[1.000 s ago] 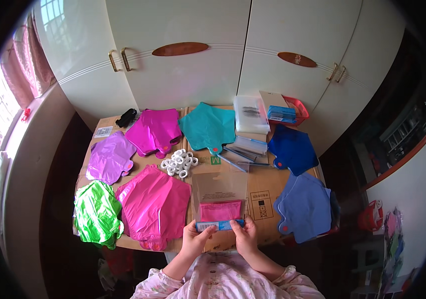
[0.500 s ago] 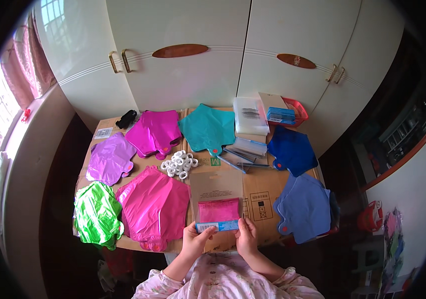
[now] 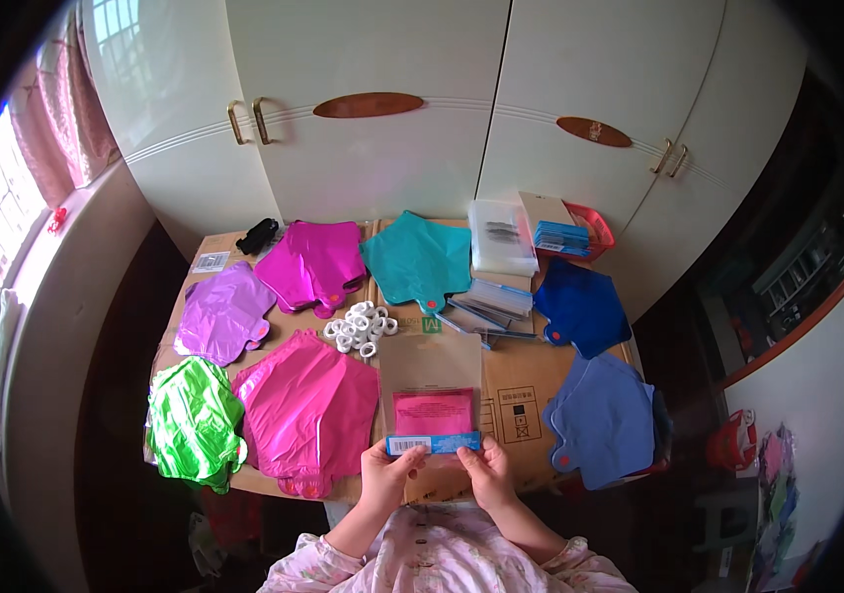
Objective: Fold and package colorful plastic sheets into cardboard envelopes.
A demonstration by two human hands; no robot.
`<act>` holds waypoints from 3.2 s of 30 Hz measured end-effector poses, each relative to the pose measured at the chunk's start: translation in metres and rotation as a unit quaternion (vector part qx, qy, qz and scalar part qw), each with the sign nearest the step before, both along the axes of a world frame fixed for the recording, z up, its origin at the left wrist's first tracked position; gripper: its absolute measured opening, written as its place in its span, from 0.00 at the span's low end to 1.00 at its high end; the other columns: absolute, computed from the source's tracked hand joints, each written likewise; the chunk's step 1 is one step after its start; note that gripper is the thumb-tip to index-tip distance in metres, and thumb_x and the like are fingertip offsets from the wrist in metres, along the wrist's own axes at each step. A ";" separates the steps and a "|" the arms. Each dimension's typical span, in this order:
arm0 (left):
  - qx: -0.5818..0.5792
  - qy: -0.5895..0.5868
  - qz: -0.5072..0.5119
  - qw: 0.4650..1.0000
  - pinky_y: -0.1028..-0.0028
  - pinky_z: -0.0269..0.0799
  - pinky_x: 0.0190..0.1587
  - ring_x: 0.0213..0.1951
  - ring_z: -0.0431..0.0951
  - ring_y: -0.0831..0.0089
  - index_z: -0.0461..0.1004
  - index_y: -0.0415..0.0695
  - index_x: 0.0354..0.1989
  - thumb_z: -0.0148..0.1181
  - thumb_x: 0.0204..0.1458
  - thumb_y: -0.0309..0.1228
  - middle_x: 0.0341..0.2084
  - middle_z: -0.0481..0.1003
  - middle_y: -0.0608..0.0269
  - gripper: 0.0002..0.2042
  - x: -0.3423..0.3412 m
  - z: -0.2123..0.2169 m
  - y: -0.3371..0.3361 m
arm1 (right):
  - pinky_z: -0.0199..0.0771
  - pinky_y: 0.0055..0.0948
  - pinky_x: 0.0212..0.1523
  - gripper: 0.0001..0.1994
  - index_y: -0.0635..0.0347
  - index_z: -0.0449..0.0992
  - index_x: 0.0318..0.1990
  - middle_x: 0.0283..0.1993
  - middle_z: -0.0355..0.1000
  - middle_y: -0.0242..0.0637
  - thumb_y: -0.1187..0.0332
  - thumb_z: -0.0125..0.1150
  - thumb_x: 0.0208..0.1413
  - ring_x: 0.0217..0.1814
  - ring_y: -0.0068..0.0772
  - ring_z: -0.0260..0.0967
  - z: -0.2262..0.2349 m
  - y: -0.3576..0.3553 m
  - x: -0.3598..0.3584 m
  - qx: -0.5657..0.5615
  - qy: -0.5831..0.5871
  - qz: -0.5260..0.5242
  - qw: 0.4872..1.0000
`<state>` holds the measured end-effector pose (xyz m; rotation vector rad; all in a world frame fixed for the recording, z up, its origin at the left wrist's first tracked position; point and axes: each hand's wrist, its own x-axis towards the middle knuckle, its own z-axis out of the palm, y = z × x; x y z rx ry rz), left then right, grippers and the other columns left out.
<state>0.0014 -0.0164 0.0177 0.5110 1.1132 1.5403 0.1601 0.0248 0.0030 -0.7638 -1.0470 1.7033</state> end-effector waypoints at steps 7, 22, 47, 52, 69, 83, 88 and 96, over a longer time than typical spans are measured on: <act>0.089 -0.108 -0.002 0.990 0.81 0.69 0.32 0.30 0.75 0.81 0.74 0.39 0.35 0.63 0.49 0.21 0.29 0.77 0.65 0.06 0.006 -0.017 -0.002 | 0.68 0.19 0.44 0.04 0.60 0.71 0.40 0.38 0.73 0.30 0.72 0.56 0.59 0.38 0.17 0.69 -0.005 -0.001 -0.009 -0.019 0.021 -0.036 0.999; 0.081 0.071 -0.053 0.993 0.77 0.73 0.37 0.31 0.76 0.79 0.76 0.35 0.36 0.62 0.50 0.21 0.30 0.78 0.63 0.06 -0.046 -0.010 -0.021 | 0.69 0.21 0.45 0.16 0.68 0.73 0.48 0.41 0.75 0.35 0.64 0.55 0.60 0.42 0.23 0.70 0.086 0.074 0.053 0.135 -0.089 0.072 0.984; 0.116 0.016 -0.027 0.993 0.77 0.74 0.37 0.31 0.77 0.78 0.75 0.35 0.33 0.64 0.46 0.19 0.30 0.78 0.62 0.06 -0.048 -0.008 -0.012 | 0.69 0.16 0.35 0.11 0.68 0.76 0.43 0.34 0.74 0.29 0.71 0.62 0.54 0.34 0.14 0.68 0.093 0.082 0.038 0.081 -0.193 0.149 0.966; 0.065 0.065 0.015 0.996 0.79 0.74 0.30 0.27 0.77 0.78 0.72 0.35 0.39 0.64 0.48 0.19 0.26 0.77 0.63 0.10 -0.036 -0.015 -0.011 | 0.69 0.17 0.41 0.11 0.68 0.75 0.44 0.38 0.74 0.30 0.74 0.60 0.55 0.38 0.15 0.69 0.072 0.101 0.033 0.097 -0.257 0.153 0.949; 0.245 0.820 -0.138 0.498 0.68 0.74 0.46 0.48 0.74 0.63 0.74 0.44 0.44 0.55 0.44 0.30 0.45 0.74 0.57 0.16 -0.037 -0.012 0.007 | 0.74 0.37 0.32 0.05 0.55 0.77 0.34 0.30 0.73 0.37 0.70 0.59 0.50 0.33 0.42 0.74 0.019 0.168 -0.022 0.531 -0.442 -0.048 0.721; 0.177 0.781 -0.131 0.585 0.71 0.76 0.39 0.40 0.78 0.68 0.76 0.45 0.37 0.60 0.47 0.34 0.40 0.76 0.63 0.10 -0.019 -0.008 0.032 | 0.73 0.38 0.41 0.04 0.57 0.78 0.29 0.33 0.73 0.40 0.69 0.61 0.46 0.40 0.43 0.72 0.018 0.294 0.032 0.399 -0.689 -0.023 0.605; 0.197 0.804 -0.177 0.532 0.73 0.77 0.35 0.40 0.78 0.69 0.75 0.41 0.37 0.59 0.43 0.30 0.39 0.76 0.63 0.12 -0.025 -0.008 0.040 | 0.73 0.38 0.38 0.04 0.59 0.74 0.26 0.32 0.73 0.39 0.70 0.62 0.44 0.39 0.42 0.71 0.031 0.276 0.038 0.477 -0.631 -0.130 0.598; 0.258 0.844 -0.145 0.447 0.73 0.78 0.34 0.41 0.78 0.66 0.69 0.42 0.32 0.54 0.43 0.30 0.41 0.75 0.53 0.08 -0.028 -0.018 0.035 | 0.71 0.28 0.30 0.04 0.58 0.76 0.31 0.29 0.74 0.37 0.75 0.56 0.48 0.30 0.30 0.73 0.068 0.084 0.042 0.364 -0.365 0.113 0.849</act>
